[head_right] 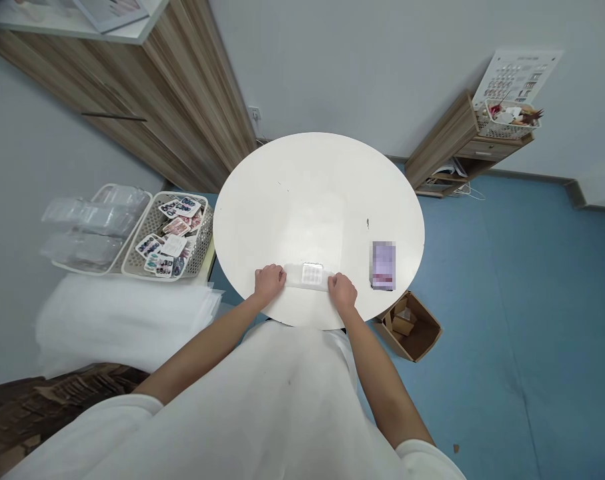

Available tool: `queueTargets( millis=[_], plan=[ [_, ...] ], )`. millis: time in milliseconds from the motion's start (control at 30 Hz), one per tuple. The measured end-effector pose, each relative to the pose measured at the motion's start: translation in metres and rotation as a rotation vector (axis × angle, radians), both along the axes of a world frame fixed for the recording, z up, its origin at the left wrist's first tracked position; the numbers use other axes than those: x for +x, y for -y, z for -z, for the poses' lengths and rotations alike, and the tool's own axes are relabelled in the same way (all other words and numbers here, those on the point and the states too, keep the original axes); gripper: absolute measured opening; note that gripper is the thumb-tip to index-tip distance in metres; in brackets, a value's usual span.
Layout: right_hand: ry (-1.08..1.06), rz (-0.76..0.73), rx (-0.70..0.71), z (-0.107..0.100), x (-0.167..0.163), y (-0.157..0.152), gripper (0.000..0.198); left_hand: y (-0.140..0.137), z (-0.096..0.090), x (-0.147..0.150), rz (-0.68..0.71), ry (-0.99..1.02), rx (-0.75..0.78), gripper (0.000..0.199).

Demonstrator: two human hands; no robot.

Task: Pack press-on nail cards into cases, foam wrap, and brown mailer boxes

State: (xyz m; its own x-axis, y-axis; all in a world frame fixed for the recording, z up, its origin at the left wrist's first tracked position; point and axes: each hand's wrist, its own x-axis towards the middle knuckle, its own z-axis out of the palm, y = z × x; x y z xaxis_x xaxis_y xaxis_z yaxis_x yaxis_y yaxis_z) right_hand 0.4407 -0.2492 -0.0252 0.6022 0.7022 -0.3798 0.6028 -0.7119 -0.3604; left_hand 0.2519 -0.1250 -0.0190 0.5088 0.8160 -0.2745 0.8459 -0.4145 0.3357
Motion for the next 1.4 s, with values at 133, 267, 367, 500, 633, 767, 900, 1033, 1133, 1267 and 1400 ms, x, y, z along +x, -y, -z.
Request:
queueTargets(
  millis=[133, 267, 367, 500, 633, 767, 900, 1033, 1133, 1267, 1400],
  plan=[
    [0.228, -0.102, 0.064, 0.006, -0.007, -0.004, 0.017, 0.004, 0.000, 0.005, 0.139, 0.004, 0.195, 0.029],
    [0.336, -0.425, 0.170, 0.008, -0.004, -0.006, 0.023, 0.004, 0.001, 0.010, 0.516, 0.068, 0.259, 0.046],
    [0.332, -0.623, 0.200, 0.007, -0.001, -0.003, 0.027, 0.003, 0.000, 0.013, 0.670, 0.070, 0.247, 0.039],
    [0.342, -0.649, 0.241, -0.001, -0.001, 0.002, 0.018, 0.000, -0.005, 0.016, 0.739, 0.074, 0.224, 0.042],
    [0.294, -0.678, 0.268, -0.008, -0.006, -0.003, 0.032, -0.002, -0.005, 0.025, 0.745, 0.046, 0.197, 0.052],
    [0.194, -0.763, 0.226, -0.005, -0.008, -0.014, 0.036, -0.001, -0.001, 0.034, 0.709, 0.027, 0.171, 0.050],
    [0.129, -0.744, 0.216, -0.005, -0.009, -0.019, 0.031, 0.000, -0.006, 0.035, 0.694, 0.066, 0.120, 0.043],
    [-0.015, -0.708, 0.206, -0.017, -0.020, -0.007, 0.034, 0.005, -0.017, 0.023, 0.691, 0.115, -0.001, 0.036],
    [-0.174, -0.644, 0.162, -0.028, -0.032, 0.010, 0.033, 0.013, -0.025, 0.009, 0.684, 0.125, -0.124, 0.030],
    [-0.295, -0.570, 0.126, -0.035, -0.043, 0.026, 0.032, 0.022, -0.034, -0.004, 0.631, 0.124, -0.248, 0.026],
    [-0.314, -0.519, 0.187, -0.040, -0.037, 0.018, 0.028, 0.013, -0.038, -0.003, 0.569, 0.162, -0.330, 0.027]
  ],
)
